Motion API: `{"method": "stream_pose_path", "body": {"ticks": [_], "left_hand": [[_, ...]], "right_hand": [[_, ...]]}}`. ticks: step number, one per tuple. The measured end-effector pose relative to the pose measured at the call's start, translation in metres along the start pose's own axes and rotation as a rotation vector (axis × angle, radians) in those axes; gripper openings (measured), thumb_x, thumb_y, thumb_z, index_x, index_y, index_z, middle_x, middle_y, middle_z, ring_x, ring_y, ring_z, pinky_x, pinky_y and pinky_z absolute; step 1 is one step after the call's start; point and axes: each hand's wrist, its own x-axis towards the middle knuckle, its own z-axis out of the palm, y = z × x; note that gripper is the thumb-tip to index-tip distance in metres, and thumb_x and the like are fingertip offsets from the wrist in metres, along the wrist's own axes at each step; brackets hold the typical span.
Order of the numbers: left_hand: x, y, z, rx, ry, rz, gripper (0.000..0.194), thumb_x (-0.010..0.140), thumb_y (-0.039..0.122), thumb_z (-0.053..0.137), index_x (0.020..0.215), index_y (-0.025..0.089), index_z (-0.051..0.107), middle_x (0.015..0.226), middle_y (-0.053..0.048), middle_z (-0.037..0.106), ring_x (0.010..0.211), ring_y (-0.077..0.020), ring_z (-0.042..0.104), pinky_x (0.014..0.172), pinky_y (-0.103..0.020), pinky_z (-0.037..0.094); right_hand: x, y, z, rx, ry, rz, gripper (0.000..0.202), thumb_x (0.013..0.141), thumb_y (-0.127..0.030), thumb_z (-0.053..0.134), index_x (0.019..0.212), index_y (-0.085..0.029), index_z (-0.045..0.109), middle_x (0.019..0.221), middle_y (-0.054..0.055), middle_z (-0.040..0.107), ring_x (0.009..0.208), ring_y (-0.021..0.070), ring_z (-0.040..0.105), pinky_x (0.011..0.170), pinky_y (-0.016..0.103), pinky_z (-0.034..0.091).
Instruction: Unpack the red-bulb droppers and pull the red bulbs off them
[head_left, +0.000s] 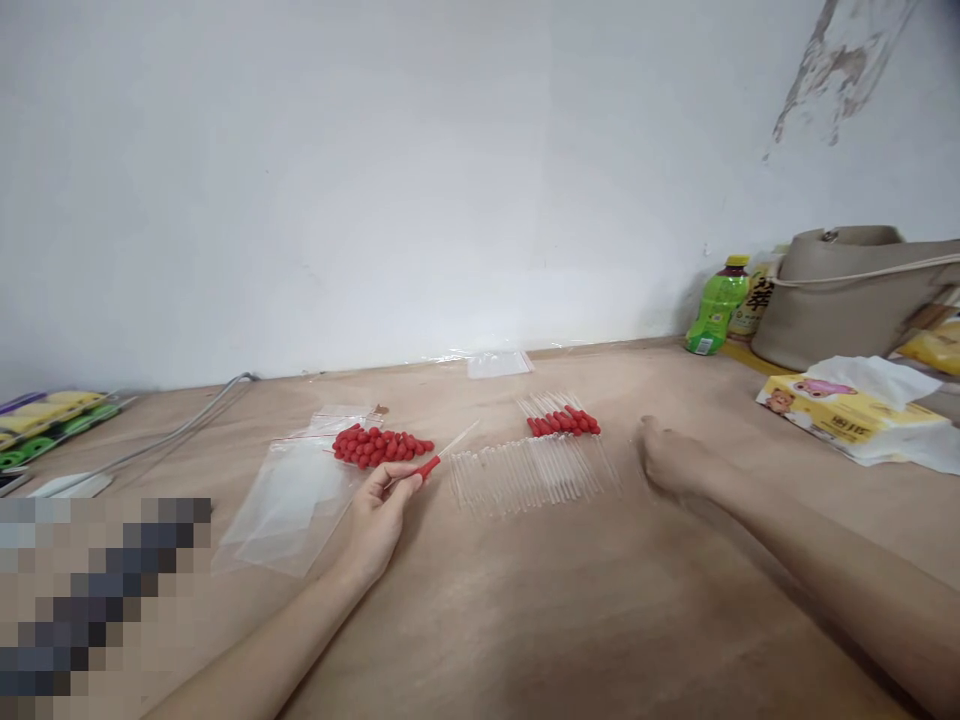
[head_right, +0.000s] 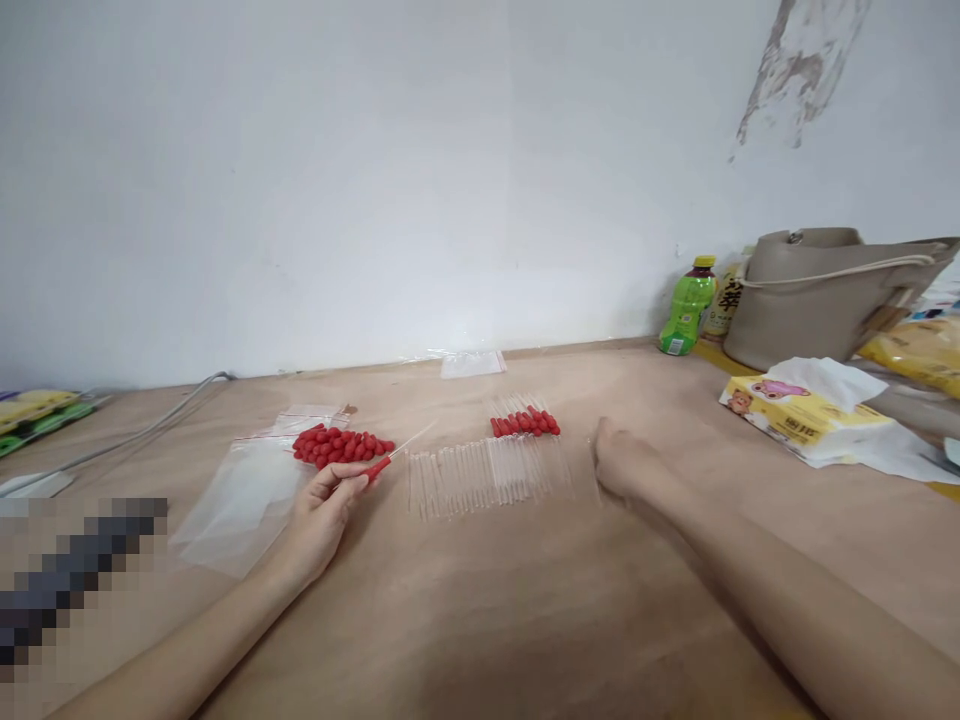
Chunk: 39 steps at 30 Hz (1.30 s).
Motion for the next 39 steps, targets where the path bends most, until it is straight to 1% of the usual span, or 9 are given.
{"method": "stream_pose_path", "body": {"ticks": [3,7,14,19,23,28,32,36,39], "left_hand": [[-0.002,0.003,0.003,0.048,-0.023,-0.001,0.019,0.067,0.034,0.060,0.076,0.019,0.057,0.074,-0.002,0.065,0.075,-0.0175,0.061,0.069,-0.028,0.045],[-0.005,0.010,0.007,0.134,-0.052,0.040,0.017,0.068,0.035,0.058,0.076,0.019,0.058,0.077,-0.002,0.065,0.073,-0.0173,0.060,0.066,-0.028,0.044],[-0.005,0.010,0.007,0.106,-0.077,0.040,0.013,0.067,0.032,0.058,0.072,0.021,0.057,0.073,0.000,0.063,0.074,-0.0174,0.060,0.069,-0.029,0.045],[-0.006,0.012,0.008,0.083,-0.088,0.014,0.011,0.066,0.030,0.059,0.071,0.021,0.057,0.072,0.000,0.063,0.075,-0.0174,0.061,0.070,-0.029,0.045],[-0.005,0.013,0.009,0.078,-0.100,0.027,0.011,0.065,0.031,0.059,0.070,0.021,0.056,0.072,0.000,0.063,0.074,-0.0178,0.061,0.068,-0.029,0.045],[-0.004,0.011,0.009,0.108,-0.118,0.048,0.012,0.063,0.031,0.058,0.069,0.020,0.057,0.072,-0.001,0.062,0.071,-0.0170,0.060,0.067,-0.028,0.045],[-0.005,0.010,0.009,0.111,-0.127,0.061,0.012,0.064,0.030,0.058,0.069,0.019,0.058,0.073,-0.001,0.062,0.071,-0.0160,0.059,0.067,-0.028,0.045],[-0.005,0.010,0.010,0.096,-0.141,0.071,0.013,0.064,0.028,0.058,0.071,0.016,0.057,0.075,-0.002,0.062,0.071,-0.0156,0.059,0.069,-0.028,0.046],[-0.004,0.008,0.010,0.095,-0.143,0.094,0.012,0.065,0.027,0.059,0.071,0.016,0.058,0.074,-0.001,0.062,0.070,-0.0145,0.059,0.067,-0.027,0.046]], "right_hand": [[0.002,-0.017,0.002,-0.015,-0.137,-0.061,0.037,0.062,-0.010,0.049,0.098,-0.012,0.056,0.063,0.011,0.063,0.051,0.0213,0.057,0.051,0.029,0.036],[0.003,-0.036,0.003,0.005,-0.206,-0.124,0.036,0.067,-0.010,0.048,0.103,-0.012,0.052,0.078,0.012,0.065,0.066,0.0214,0.061,0.058,0.027,0.038],[-0.005,-0.060,0.005,0.103,-0.153,-0.158,0.039,0.078,-0.017,0.044,0.116,-0.010,0.041,0.090,0.014,0.064,0.079,0.0214,0.062,0.063,0.026,0.040],[-0.008,-0.060,0.007,0.250,-0.080,-0.150,0.039,0.082,-0.017,0.039,0.120,-0.008,0.037,0.100,0.015,0.062,0.089,0.0209,0.060,0.072,0.028,0.042],[-0.011,-0.054,0.009,0.350,-0.064,-0.097,0.036,0.084,-0.022,0.037,0.117,-0.009,0.040,0.091,0.012,0.064,0.082,0.0194,0.061,0.068,0.028,0.044],[-0.010,-0.048,0.013,0.438,0.018,-0.048,0.029,0.083,-0.026,0.039,0.105,-0.011,0.050,0.086,0.011,0.063,0.076,0.0185,0.060,0.065,0.028,0.045],[-0.007,-0.046,0.016,0.497,-0.003,-0.016,0.025,0.082,-0.025,0.039,0.099,-0.013,0.054,0.087,0.009,0.063,0.078,0.0174,0.060,0.066,0.027,0.045],[-0.006,-0.045,0.018,0.505,-0.012,0.005,0.025,0.081,-0.022,0.039,0.100,-0.013,0.054,0.087,0.009,0.064,0.078,0.0175,0.059,0.065,0.027,0.044],[-0.007,-0.045,0.020,0.514,-0.006,0.017,0.026,0.081,-0.022,0.040,0.103,-0.013,0.052,0.081,0.008,0.064,0.069,0.0162,0.059,0.061,0.026,0.043]]}}
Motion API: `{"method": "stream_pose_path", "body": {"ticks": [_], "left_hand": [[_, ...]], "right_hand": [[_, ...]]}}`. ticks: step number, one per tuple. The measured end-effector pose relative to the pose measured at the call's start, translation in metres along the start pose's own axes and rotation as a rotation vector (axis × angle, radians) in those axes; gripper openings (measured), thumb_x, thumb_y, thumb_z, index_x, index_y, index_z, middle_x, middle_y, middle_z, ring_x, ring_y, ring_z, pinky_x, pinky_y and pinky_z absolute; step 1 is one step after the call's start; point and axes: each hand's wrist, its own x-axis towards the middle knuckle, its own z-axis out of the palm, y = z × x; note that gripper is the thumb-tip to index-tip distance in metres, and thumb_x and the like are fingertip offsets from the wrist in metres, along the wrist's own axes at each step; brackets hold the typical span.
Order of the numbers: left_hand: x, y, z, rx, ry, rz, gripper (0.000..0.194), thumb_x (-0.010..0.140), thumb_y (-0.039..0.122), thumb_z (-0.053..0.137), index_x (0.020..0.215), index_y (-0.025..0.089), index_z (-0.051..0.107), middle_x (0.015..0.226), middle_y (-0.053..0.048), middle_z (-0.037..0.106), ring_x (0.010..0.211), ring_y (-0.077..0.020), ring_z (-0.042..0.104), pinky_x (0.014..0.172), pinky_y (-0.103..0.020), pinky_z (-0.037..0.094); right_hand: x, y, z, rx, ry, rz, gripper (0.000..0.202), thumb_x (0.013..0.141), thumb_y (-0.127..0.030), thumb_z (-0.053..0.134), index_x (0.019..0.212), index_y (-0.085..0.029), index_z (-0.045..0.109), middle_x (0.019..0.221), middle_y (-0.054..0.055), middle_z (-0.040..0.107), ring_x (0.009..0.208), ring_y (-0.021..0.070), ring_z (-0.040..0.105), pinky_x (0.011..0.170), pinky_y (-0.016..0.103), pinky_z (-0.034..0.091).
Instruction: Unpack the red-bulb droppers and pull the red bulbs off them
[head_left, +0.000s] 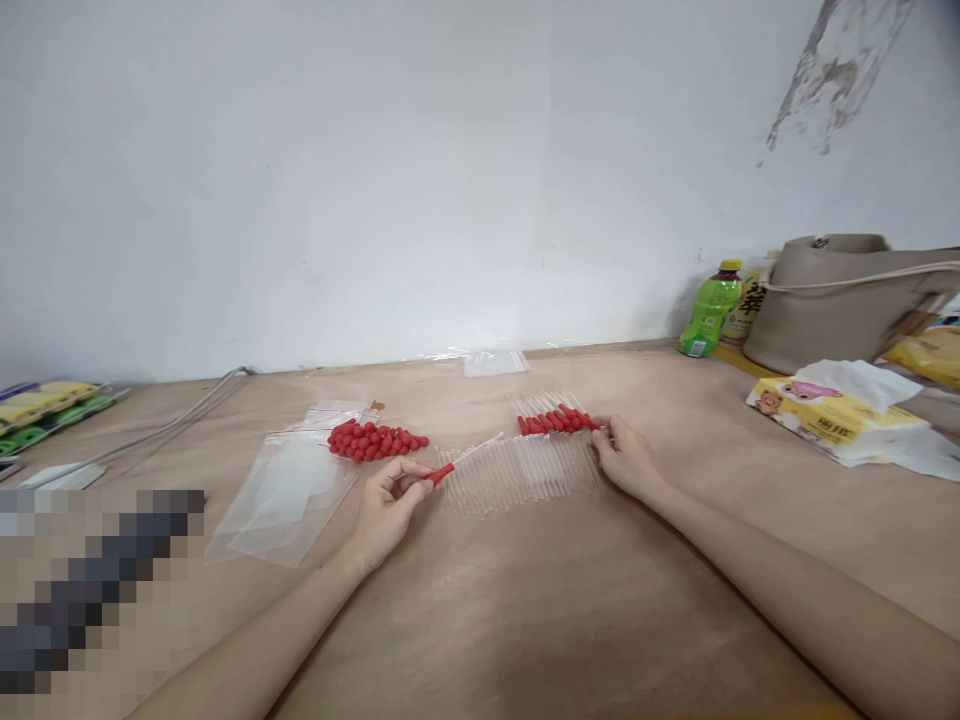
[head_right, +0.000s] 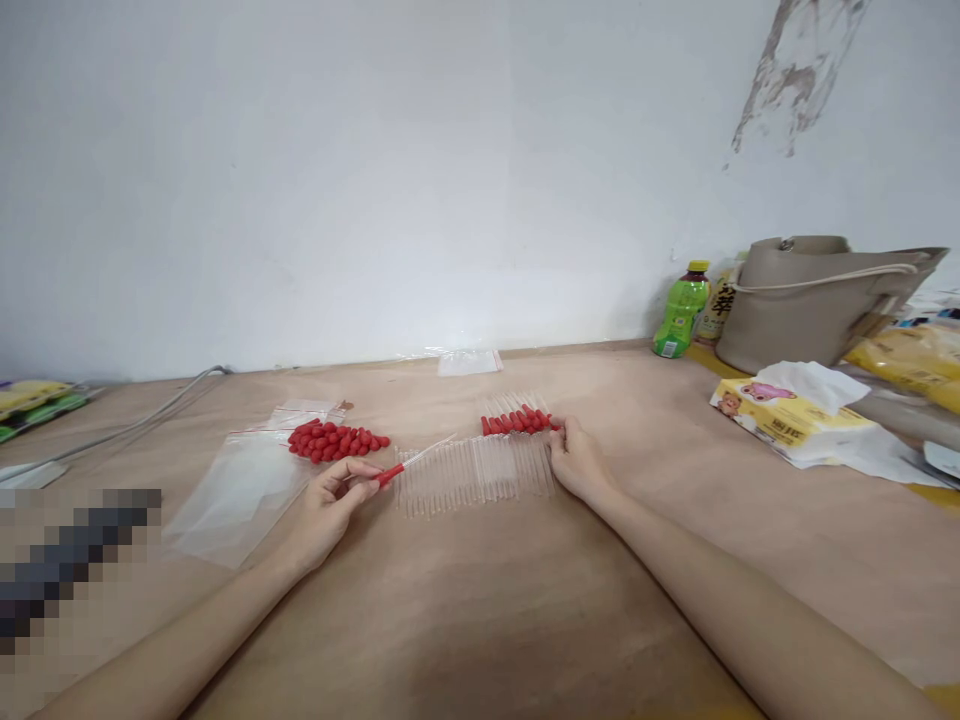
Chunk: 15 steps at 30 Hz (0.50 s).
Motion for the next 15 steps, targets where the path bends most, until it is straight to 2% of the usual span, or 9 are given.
{"method": "stream_pose_path", "body": {"ticks": [6,11,13,15], "left_hand": [[0.000,-0.004,-0.001,0.028,-0.004,0.082,0.008,0.066,0.024,0.059,0.068,0.017,0.059,0.073,-0.001,0.061,0.068,-0.0130,0.057,0.064,-0.025,0.046],[0.000,-0.001,0.001,0.022,0.005,0.079,0.007,0.064,0.023,0.059,0.067,0.017,0.058,0.073,-0.001,0.062,0.067,-0.0127,0.057,0.063,-0.025,0.046],[-0.001,0.000,0.005,0.010,-0.003,0.093,0.007,0.064,0.023,0.059,0.066,0.016,0.058,0.071,-0.001,0.062,0.067,-0.0131,0.057,0.062,-0.025,0.047],[-0.002,0.000,0.011,-0.006,-0.028,0.111,0.007,0.063,0.023,0.059,0.065,0.016,0.058,0.069,-0.001,0.061,0.066,-0.0131,0.057,0.060,-0.024,0.047]], "right_hand": [[0.001,0.006,0.002,0.032,0.052,0.010,0.024,0.081,-0.024,0.040,0.099,-0.014,0.050,0.064,0.002,0.059,0.050,0.0120,0.053,0.050,0.024,0.040],[-0.003,-0.005,0.001,0.058,0.124,-0.022,0.021,0.080,-0.032,0.044,0.090,-0.015,0.051,0.068,0.002,0.058,0.049,0.0106,0.049,0.048,0.024,0.038],[-0.011,-0.018,-0.001,0.060,0.156,-0.132,0.021,0.081,-0.036,0.046,0.086,-0.016,0.053,0.069,0.002,0.057,0.051,0.0111,0.047,0.050,0.025,0.038],[-0.021,-0.033,-0.002,0.055,0.152,-0.352,0.020,0.082,-0.035,0.045,0.082,-0.017,0.055,0.070,0.003,0.057,0.059,0.0130,0.049,0.057,0.026,0.040]]}}
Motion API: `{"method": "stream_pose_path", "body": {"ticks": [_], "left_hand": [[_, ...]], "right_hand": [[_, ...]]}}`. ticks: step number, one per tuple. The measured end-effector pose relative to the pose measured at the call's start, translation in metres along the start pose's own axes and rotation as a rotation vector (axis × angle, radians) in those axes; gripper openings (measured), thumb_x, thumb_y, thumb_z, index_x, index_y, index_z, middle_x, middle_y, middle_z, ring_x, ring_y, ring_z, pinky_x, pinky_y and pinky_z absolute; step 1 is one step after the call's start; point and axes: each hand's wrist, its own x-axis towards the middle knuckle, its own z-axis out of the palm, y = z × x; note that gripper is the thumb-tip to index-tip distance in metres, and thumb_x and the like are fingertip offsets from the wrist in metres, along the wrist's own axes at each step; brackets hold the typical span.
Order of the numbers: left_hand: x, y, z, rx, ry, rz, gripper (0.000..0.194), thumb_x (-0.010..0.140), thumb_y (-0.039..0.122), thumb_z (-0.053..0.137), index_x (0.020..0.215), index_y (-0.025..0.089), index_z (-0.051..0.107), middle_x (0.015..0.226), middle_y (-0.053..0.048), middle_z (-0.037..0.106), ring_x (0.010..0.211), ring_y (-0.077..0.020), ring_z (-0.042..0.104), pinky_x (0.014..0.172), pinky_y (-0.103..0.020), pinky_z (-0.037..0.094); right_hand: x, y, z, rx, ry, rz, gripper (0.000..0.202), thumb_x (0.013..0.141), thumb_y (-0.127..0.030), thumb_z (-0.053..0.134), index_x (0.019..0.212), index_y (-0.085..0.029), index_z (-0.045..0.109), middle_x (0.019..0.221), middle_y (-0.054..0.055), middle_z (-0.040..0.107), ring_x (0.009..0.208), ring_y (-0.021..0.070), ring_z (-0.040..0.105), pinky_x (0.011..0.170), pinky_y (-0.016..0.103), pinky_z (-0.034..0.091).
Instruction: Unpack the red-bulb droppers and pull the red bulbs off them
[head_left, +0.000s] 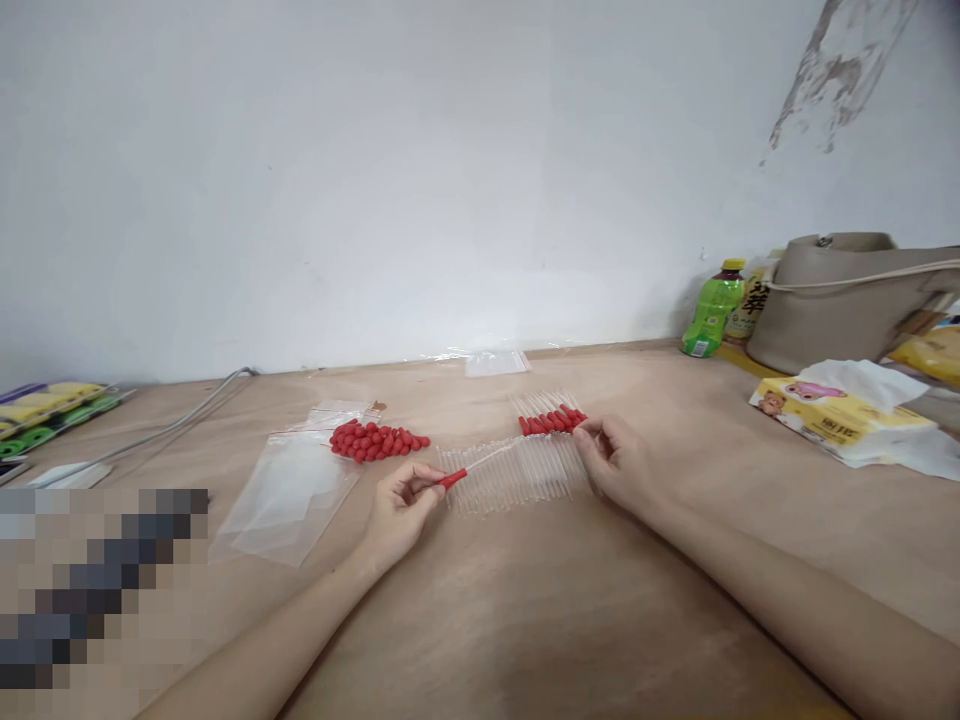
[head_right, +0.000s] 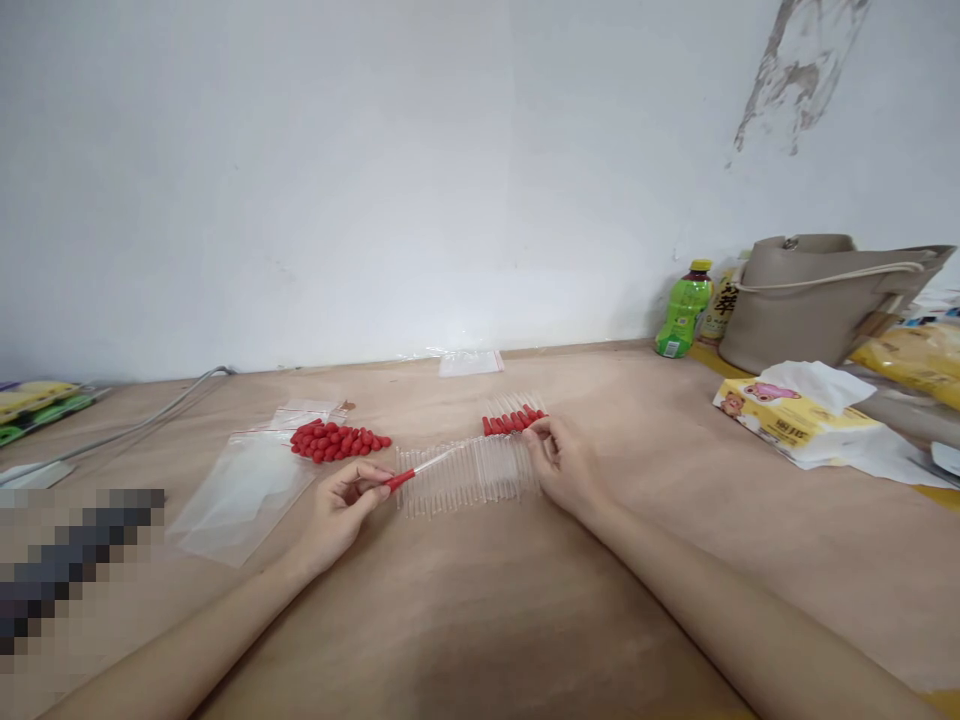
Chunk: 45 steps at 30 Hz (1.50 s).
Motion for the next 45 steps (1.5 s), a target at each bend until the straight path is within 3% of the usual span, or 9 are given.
{"method": "stream_pose_path", "body": {"ticks": [3,7,12,16,20,25,30,35,45], "left_hand": [[-0.002,-0.002,0.009,-0.060,-0.068,0.027,0.006,0.064,0.020,0.059,0.066,0.015,0.057,0.074,-0.003,0.060,0.065,-0.0120,0.057,0.058,-0.023,0.046],[-0.006,-0.001,0.015,-0.086,-0.166,0.101,0.005,0.067,0.019,0.058,0.070,0.014,0.058,0.080,-0.005,0.060,0.069,-0.0126,0.058,0.060,-0.024,0.048],[-0.015,0.008,0.015,0.068,-0.244,0.267,0.008,0.076,0.020,0.053,0.081,0.015,0.058,0.085,-0.006,0.061,0.079,-0.0154,0.059,0.069,-0.028,0.049],[-0.019,0.009,0.016,0.428,-0.318,0.566,0.026,0.080,0.021,0.054,0.105,0.018,0.055,0.095,-0.007,0.062,0.086,-0.0174,0.056,0.077,-0.032,0.044],[-0.022,0.007,0.017,0.666,-0.352,0.773,0.012,0.084,0.019,0.047,0.090,0.016,0.058,0.074,-0.004,0.061,0.070,-0.0154,0.050,0.065,-0.030,0.038],[-0.026,0.015,0.017,0.767,-0.385,0.791,0.017,0.086,0.020,0.041,0.081,0.015,0.056,0.068,-0.003,0.055,0.066,-0.0148,0.047,0.062,-0.029,0.033],[-0.030,0.019,0.017,0.750,-0.463,0.719,0.021,0.088,0.020,0.035,0.081,0.015,0.054,0.069,-0.003,0.056,0.068,-0.0145,0.048,0.065,-0.030,0.032],[-0.032,0.020,0.013,0.727,-0.488,0.717,0.021,0.087,0.020,0.035,0.077,0.016,0.053,0.067,-0.003,0.055,0.070,-0.0155,0.049,0.066,-0.030,0.031],[-0.032,0.020,0.011,0.713,-0.497,0.785,0.020,0.087,0.018,0.035,0.077,0.015,0.051,0.068,-0.004,0.054,0.072,-0.0167,0.050,0.068,-0.032,0.033]], "right_hand": [[-0.007,-0.027,0.001,-0.008,-0.075,-0.336,0.019,0.083,-0.031,0.047,0.090,-0.017,0.057,0.088,0.007,0.059,0.083,0.0179,0.052,0.075,0.033,0.040],[-0.014,-0.050,0.009,-0.166,-0.142,-0.569,0.030,0.081,-0.033,0.053,0.108,-0.019,0.055,0.100,0.007,0.060,0.094,0.0201,0.050,0.088,0.041,0.030],[-0.019,-0.062,0.016,-0.235,-0.187,-0.687,0.014,0.084,-0.023,0.049,0.088,-0.022,0.062,0.066,-0.001,0.060,0.072,0.0134,0.050,0.092,0.041,0.023],[-0.026,-0.065,0.018,-0.187,-0.218,-0.717,0.015,0.085,-0.023,0.047,0.084,-0.020,0.062,0.063,-0.001,0.058,0.066,0.0122,0.046,0.086,0.039,0.026],[-0.032,-0.066,0.018,-0.132,-0.242,-0.777,0.015,0.085,-0.021,0.046,0.082,-0.017,0.060,0.061,-0.001,0.056,0.062,0.0110,0.042,0.077,0.033,0.030],[-0.035,-0.065,0.013,-0.156,-0.248,-0.890,0.013,0.085,-0.018,0.046,0.082,-0.014,0.059,0.058,-0.002,0.053,0.061,0.0106,0.039,0.074,0.032,0.033],[-0.035,-0.063,0.010,-0.152,-0.228,-1.012,0.012,0.084,-0.016,0.049,0.083,-0.012,0.060,0.060,-0.001,0.051,0.062,0.0110,0.040,0.076,0.031,0.039],[-0.035,-0.061,0.012,-0.135,-0.204,-1.130,0.012,0.081,-0.012,0.052,0.075,-0.013,0.061,0.059,-0.002,0.051,0.060,0.0105,0.041,0.084,0.030,0.043],[-0.032,-0.059,0.002,-0.168,-0.138,-1.225,0.014,0.082,-0.009,0.051,0.090,-0.009,0.063,0.060,-0.003,0.052,0.060,0.0088,0.045,0.095,0.029,0.042]]}}
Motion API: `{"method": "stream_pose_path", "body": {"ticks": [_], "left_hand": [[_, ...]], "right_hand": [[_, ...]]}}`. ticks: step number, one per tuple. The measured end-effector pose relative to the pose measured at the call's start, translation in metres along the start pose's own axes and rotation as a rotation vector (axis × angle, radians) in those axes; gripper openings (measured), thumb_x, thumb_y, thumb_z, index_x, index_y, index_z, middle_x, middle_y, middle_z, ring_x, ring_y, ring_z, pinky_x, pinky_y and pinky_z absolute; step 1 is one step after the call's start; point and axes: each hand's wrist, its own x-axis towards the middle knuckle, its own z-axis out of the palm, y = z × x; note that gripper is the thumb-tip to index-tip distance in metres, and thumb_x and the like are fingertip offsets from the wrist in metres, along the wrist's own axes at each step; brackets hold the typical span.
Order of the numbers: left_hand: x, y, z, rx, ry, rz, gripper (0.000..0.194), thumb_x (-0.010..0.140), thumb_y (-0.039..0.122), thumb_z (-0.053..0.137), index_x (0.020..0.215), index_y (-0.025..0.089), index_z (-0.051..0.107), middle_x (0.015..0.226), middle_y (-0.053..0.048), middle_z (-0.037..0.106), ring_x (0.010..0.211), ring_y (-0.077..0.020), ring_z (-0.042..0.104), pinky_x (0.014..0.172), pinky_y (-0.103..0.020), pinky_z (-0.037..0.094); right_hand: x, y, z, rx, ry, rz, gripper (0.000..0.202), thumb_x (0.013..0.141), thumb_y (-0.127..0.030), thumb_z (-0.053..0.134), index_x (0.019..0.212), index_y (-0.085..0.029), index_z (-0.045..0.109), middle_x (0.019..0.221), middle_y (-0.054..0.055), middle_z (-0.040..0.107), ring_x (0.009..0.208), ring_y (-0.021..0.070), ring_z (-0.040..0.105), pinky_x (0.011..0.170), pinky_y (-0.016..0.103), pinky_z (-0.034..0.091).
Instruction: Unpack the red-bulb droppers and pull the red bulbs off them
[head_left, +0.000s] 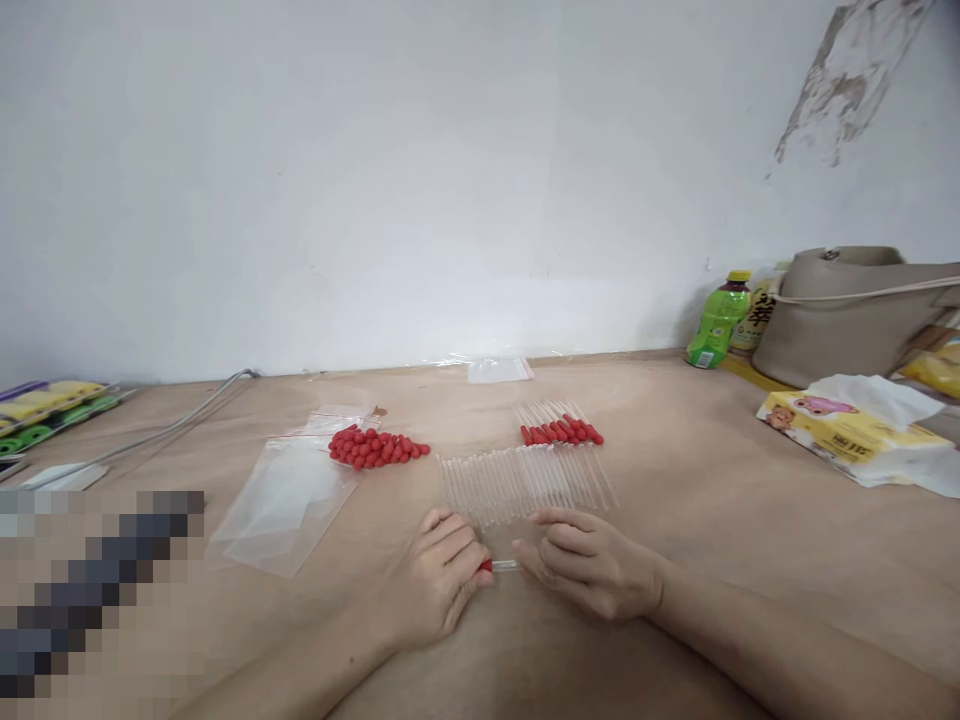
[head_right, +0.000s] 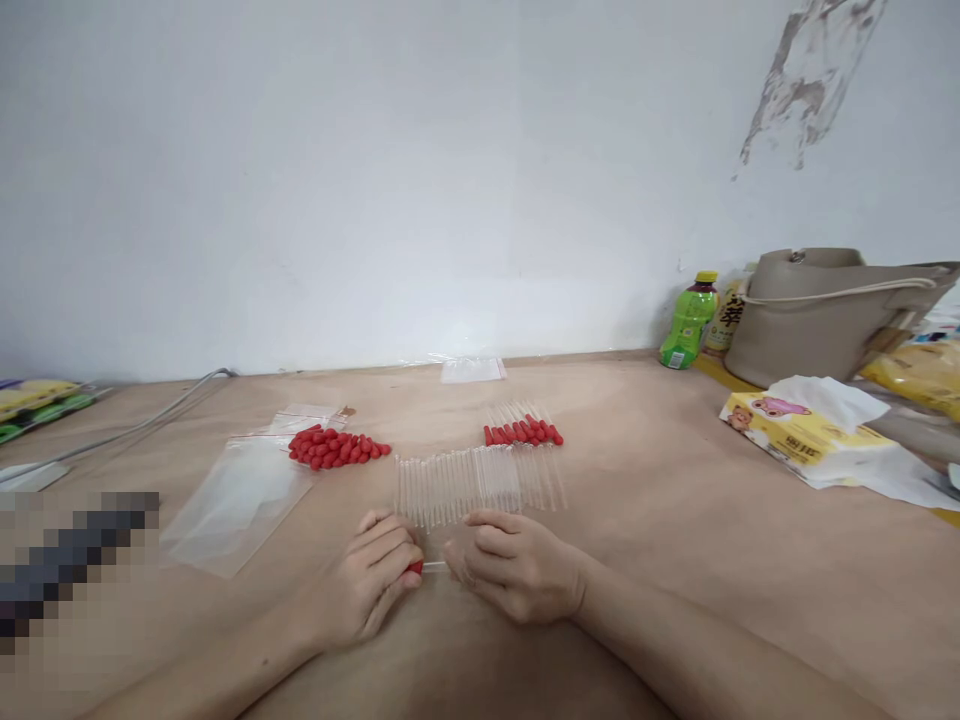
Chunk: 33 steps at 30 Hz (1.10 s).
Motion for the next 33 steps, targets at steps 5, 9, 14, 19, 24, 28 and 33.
{"method": "stream_pose_path", "body": {"ticks": [5,9,14,19,24,28,33], "left_hand": [[-0.004,-0.001,0.001,-0.014,0.049,0.005,0.019,0.088,0.019,0.034,0.078,0.016,0.050,0.069,-0.004,0.054,0.071,-0.0163,0.049,0.066,-0.031,0.033],[-0.008,-0.005,0.005,-0.010,0.106,0.011,0.020,0.088,0.021,0.033,0.078,0.016,0.049,0.067,-0.004,0.053,0.072,-0.0170,0.049,0.065,-0.031,0.032],[-0.008,-0.006,0.007,0.049,0.103,-0.018,0.019,0.087,0.021,0.035,0.076,0.016,0.050,0.063,-0.003,0.054,0.067,-0.0166,0.047,0.064,-0.031,0.030],[-0.013,-0.010,0.006,0.027,0.156,-0.073,0.019,0.086,0.020,0.034,0.076,0.017,0.050,0.064,-0.003,0.053,0.064,-0.0159,0.047,0.061,-0.029,0.031],[-0.019,-0.019,-0.001,-0.071,0.281,-0.420,0.021,0.089,0.020,0.029,0.076,0.019,0.046,0.064,0.000,0.047,0.058,-0.0130,0.047,0.055,-0.024,0.037],[-0.016,-0.025,-0.001,-0.131,0.270,-0.559,0.021,0.090,0.027,0.028,0.087,0.019,0.048,0.077,-0.002,0.051,0.072,-0.0161,0.052,0.066,-0.028,0.043],[-0.015,-0.035,0.003,-0.173,0.323,-0.663,0.025,0.090,0.029,0.031,0.103,0.021,0.051,0.094,-0.005,0.050,0.092,-0.0186,0.051,0.082,-0.036,0.043]], "right_hand": [[0.004,0.003,-0.005,0.005,0.021,0.000,0.018,0.084,-0.007,0.046,0.085,-0.013,0.063,0.060,-0.003,0.054,0.060,0.0084,0.047,0.092,0.027,0.045],[0.006,0.003,-0.003,0.067,0.049,0.069,0.019,0.086,-0.010,0.043,0.089,-0.012,0.062,0.059,-0.002,0.054,0.061,0.0087,0.048,0.090,0.026,0.045],[0.004,0.003,0.000,0.100,0.048,0.073,0.015,0.085,-0.013,0.047,0.094,-0.011,0.059,0.062,-0.002,0.054,0.066,0.0096,0.049,0.090,0.027,0.043],[0.000,0.004,0.002,0.092,0.040,0.126,0.016,0.084,-0.015,0.047,0.096,-0.012,0.058,0.059,-0.001,0.052,0.059,0.0109,0.043,0.072,0.029,0.045],[-0.005,0.010,0.008,0.101,0.087,0.614,0.021,0.084,-0.014,0.042,0.098,-0.015,0.058,0.061,0.002,0.051,0.061,0.0140,0.042,0.057,0.028,0.038],[0.000,0.016,0.015,0.095,0.023,0.777,0.026,0.083,-0.012,0.040,0.102,-0.016,0.056,0.074,0.004,0.056,0.074,0.0169,0.048,0.069,0.030,0.039],[0.010,0.026,0.022,0.007,-0.033,0.774,0.016,0.080,-0.011,0.043,0.079,-0.016,0.058,0.071,0.003,0.058,0.072,0.0157,0.048,0.070,0.030,0.031]]}}
